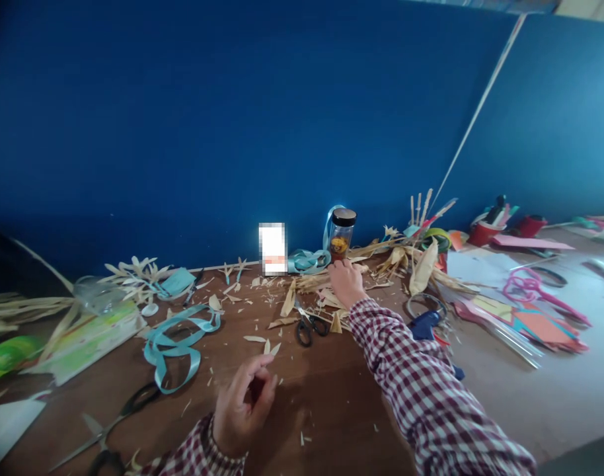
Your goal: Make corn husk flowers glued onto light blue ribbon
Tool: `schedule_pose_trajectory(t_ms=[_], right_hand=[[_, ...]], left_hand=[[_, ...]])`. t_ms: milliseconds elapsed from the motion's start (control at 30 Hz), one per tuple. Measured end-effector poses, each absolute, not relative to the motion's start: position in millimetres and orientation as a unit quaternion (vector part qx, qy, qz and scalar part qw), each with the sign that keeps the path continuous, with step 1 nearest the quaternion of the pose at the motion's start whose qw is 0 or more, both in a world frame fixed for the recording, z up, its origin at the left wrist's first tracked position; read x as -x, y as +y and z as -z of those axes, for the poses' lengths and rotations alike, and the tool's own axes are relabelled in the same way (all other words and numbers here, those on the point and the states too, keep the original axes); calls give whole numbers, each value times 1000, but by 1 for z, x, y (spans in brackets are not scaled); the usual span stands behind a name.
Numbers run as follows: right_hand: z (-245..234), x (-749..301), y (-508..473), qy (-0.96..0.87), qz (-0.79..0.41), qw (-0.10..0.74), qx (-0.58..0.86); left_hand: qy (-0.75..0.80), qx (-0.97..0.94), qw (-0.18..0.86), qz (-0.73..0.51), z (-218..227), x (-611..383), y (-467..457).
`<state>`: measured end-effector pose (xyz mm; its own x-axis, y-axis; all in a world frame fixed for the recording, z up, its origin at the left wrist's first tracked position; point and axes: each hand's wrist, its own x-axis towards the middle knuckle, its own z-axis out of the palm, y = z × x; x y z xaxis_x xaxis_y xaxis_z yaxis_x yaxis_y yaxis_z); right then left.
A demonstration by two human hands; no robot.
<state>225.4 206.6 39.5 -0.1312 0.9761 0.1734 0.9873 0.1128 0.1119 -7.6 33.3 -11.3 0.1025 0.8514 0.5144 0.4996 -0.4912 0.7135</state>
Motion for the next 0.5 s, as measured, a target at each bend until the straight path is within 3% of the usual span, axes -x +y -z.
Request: schedule_pose_trajectory(t_ms=[500], right_hand=[[-60,-255,213,-721,79,77,684]], left_hand=[[442,-741,143,-485,8,6,34]])
